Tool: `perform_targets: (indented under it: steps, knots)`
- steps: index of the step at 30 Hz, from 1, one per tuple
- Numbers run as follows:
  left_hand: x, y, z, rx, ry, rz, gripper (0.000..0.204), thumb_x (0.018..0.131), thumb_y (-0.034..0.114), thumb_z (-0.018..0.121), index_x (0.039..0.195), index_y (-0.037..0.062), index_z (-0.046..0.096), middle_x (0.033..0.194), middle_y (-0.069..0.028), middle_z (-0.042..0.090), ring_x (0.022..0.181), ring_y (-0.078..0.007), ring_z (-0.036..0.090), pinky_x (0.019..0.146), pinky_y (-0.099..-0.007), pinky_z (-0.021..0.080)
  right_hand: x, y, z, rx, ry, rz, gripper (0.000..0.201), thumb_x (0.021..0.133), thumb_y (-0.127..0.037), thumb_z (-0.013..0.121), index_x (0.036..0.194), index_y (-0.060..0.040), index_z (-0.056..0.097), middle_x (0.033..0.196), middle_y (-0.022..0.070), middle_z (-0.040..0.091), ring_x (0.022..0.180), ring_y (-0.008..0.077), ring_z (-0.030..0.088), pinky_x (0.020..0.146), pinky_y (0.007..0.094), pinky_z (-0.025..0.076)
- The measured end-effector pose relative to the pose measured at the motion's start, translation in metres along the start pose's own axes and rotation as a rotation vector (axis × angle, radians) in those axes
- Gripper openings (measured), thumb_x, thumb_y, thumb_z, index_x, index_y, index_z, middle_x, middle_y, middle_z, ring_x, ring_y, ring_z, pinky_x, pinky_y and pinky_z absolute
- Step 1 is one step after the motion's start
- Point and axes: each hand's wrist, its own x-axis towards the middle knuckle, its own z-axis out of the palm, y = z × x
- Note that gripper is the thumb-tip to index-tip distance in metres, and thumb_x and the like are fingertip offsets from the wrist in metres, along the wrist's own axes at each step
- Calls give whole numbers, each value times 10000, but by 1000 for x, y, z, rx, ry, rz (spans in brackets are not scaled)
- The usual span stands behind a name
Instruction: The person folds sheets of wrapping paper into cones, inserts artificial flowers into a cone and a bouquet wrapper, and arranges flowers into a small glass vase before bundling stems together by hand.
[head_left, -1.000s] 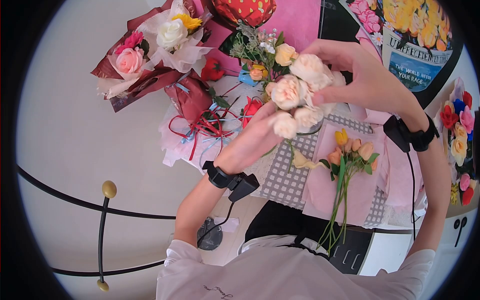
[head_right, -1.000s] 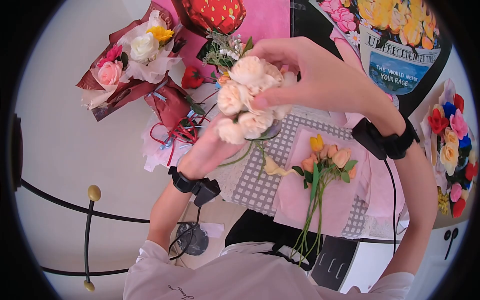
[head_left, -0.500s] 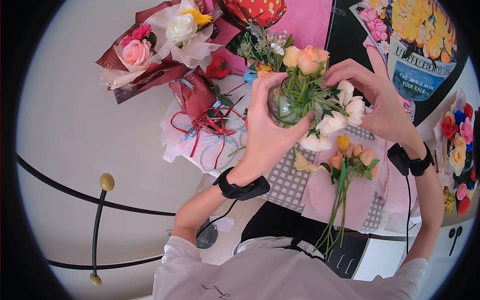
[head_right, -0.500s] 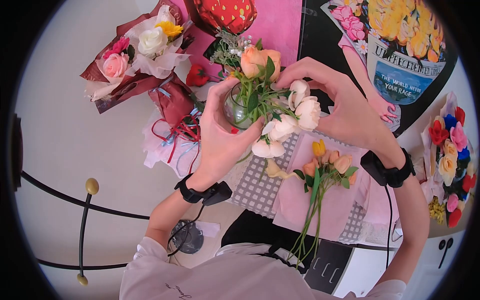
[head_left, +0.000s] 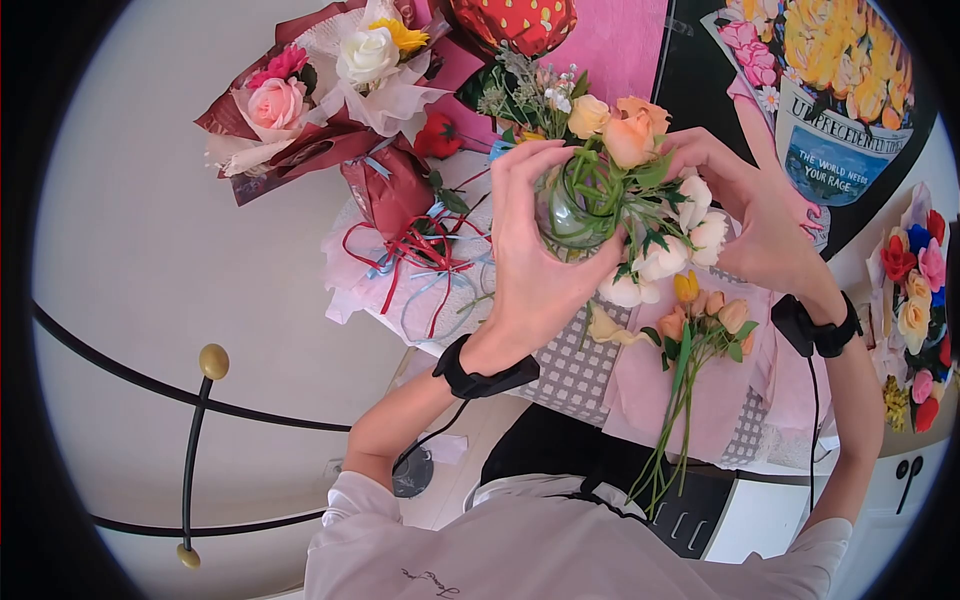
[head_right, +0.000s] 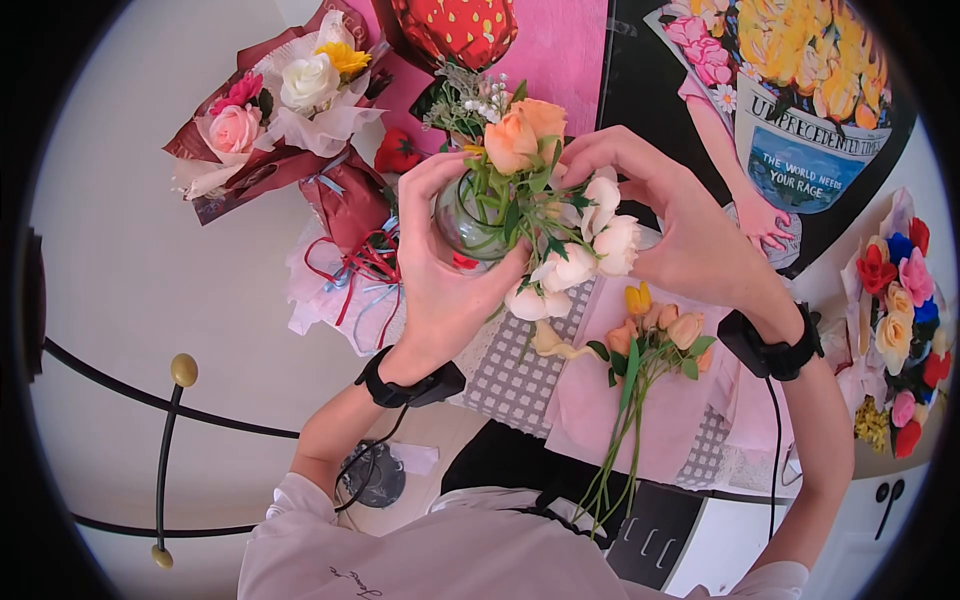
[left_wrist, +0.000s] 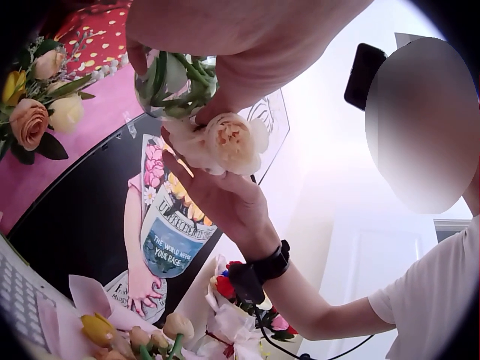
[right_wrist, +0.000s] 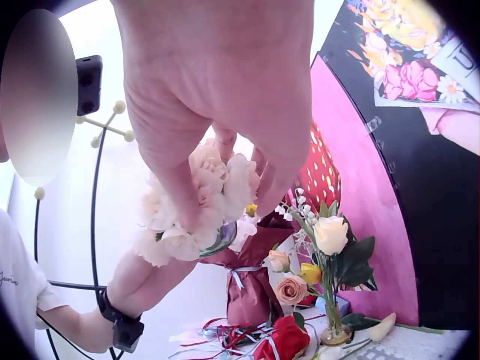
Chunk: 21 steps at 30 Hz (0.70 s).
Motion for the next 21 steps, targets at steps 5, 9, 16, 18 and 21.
perform_targets:
  steps: [5,9,16,18,21]
  knots:
    - [1,3,-1,33,8,25,719,662,10,846,1310,15,534,1320,-198,497,1245,-366,524,1049,-453,459,-2,-4,3,39,-20,51,538,755,76,768,1245,-63,598,1373,60,530,1314,166,538,1134,363,432]
    - [1,6,-3,81,0,64,732,648,3,837,1317,25,540,1326,-198,498,1239,-366,524,1034,-457,466,-5,-2,4,52,-11,84,539,747,99,743,1237,-60,587,1379,58,517,1312,161,534,1141,357,425]
    - [1,14,-1,106,-58,44,720,679,-14,836,1330,21,530,1339,-152,512,1269,-274,543,1097,-389,441,-13,-2,1,46,-16,85,567,723,139,679,1247,-49,575,1389,57,497,1318,165,524,1144,355,422]
    - [2,14,1,100,-64,47,709,688,-13,834,1328,22,531,1338,-147,513,1273,-272,541,1102,-388,439,-15,-3,1,29,-18,97,575,721,139,681,1253,-49,573,1392,57,495,1317,166,523,1143,355,423]
    - [-1,11,6,-25,-70,-7,701,719,-11,831,1347,22,521,1346,-135,519,1296,-261,532,1120,-385,433,-18,-5,1,30,-14,89,561,744,104,705,1266,-50,573,1389,56,497,1305,165,531,1138,359,427]
